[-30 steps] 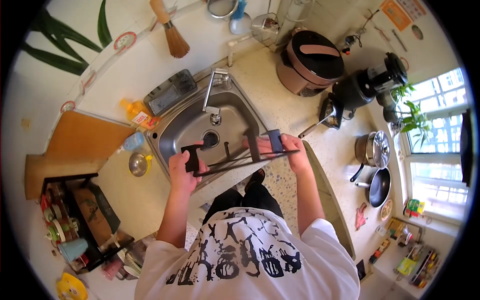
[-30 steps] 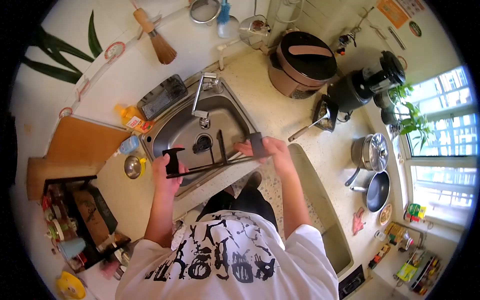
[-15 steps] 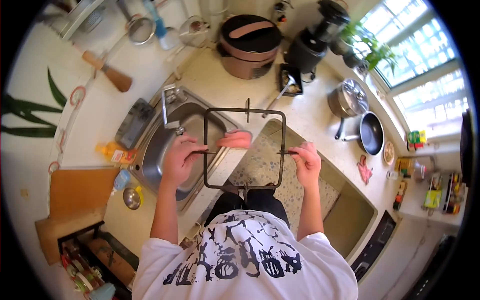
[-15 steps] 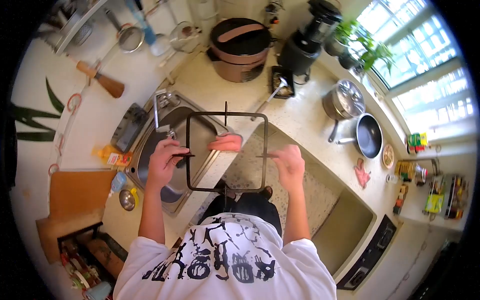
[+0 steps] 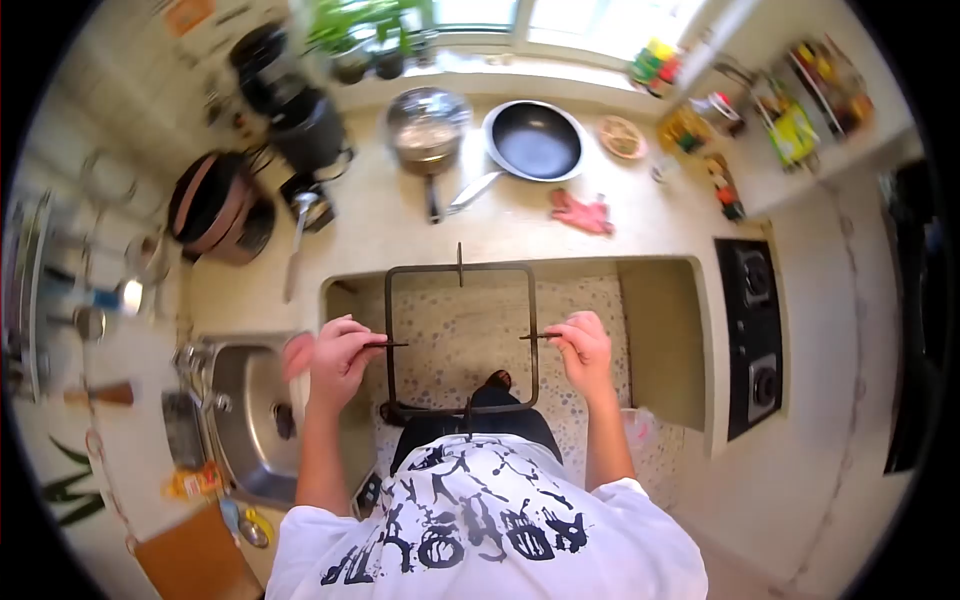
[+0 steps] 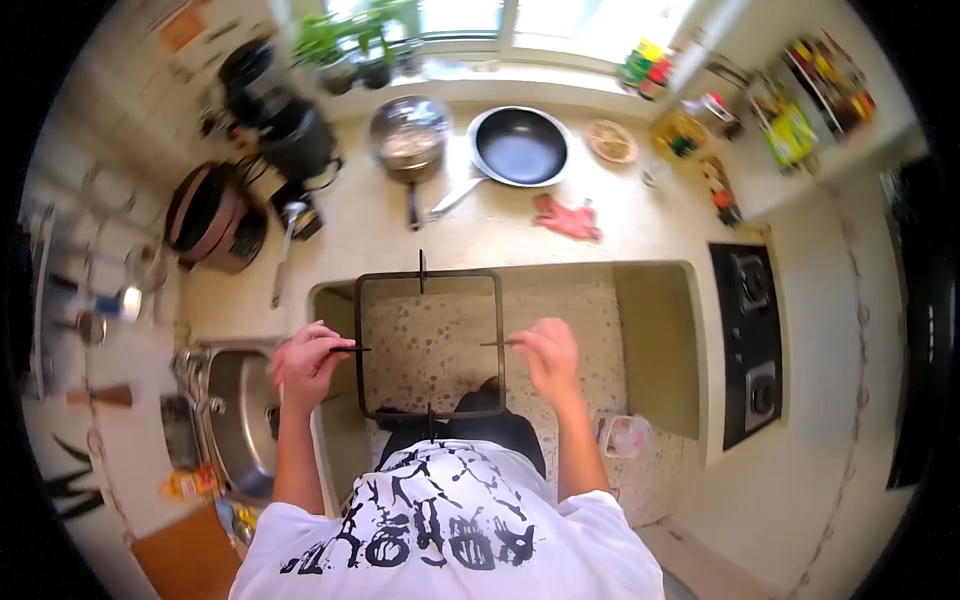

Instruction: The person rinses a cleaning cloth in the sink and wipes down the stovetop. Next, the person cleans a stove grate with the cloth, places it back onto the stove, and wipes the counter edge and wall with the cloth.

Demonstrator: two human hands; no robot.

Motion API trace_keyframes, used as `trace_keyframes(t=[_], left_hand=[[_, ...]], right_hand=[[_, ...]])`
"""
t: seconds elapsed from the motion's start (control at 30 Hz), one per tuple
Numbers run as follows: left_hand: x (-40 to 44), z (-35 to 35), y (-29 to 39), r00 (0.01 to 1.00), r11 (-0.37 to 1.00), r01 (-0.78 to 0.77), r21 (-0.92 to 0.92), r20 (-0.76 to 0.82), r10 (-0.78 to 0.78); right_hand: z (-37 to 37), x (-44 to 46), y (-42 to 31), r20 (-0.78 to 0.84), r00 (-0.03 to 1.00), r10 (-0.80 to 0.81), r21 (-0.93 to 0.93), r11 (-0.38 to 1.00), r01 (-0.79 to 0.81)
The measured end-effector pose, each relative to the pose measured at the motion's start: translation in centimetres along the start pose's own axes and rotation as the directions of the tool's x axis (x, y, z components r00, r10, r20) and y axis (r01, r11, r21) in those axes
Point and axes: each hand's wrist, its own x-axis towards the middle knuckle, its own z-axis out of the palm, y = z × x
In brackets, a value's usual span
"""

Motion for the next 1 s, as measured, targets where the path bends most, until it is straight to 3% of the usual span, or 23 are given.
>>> trace_keyframes(t=[0.1, 0.23, 0.43, 0.6, 0.7, 0.83, 1.0], left_hand=[[5.0, 6.8, 3.9, 0.984, 0.987, -0.161, 0.019, 0.082, 0.159], [10.2, 15.1, 9.8, 0.940, 0.961, -0.249, -0.123, 0.208, 0.271], [16.5, 28.3, 18.2, 0.765, 0.849, -0.438, -0.297, 0.372, 0.525], [19.5, 36.8, 23.3, 0.626, 0.759, -0.509, -0.406, 0.429, 0.651], [21.5, 41.8, 25.7, 0.569, 0.753, -0.445, -0.485, 0.496, 0.656], [24.6, 48.6, 29.2, 0.461, 0.664, -0.503, -0.553, 0.479, 0.747], [27.6, 56.5, 33.7, 0.339, 0.580, -0.519, -0.628, 0.471, 0.814]], right_hand=[[-6.9, -3.1, 3.2, -0.127, 0.989, 0.076, -0.066, 0.994, -0.085], [-15.1, -7.7, 5.5, -0.287, 0.940, 0.186, -0.124, 0.966, -0.228], [-24.0, -15.8, 6.7, -0.573, 0.743, 0.345, -0.148, 0.849, -0.507], [-26.5, -20.8, 8.5, -0.729, 0.597, 0.335, -0.175, 0.752, -0.635], [-28.3, -22.3, 9.5, -0.792, 0.521, 0.318, -0.174, 0.700, -0.693], [-30.9, -22.9, 11.7, -0.865, 0.429, 0.258, -0.166, 0.661, -0.732], [-33.0, -23.8, 16.1, -0.906, 0.078, 0.417, 0.185, 0.556, -0.811]])
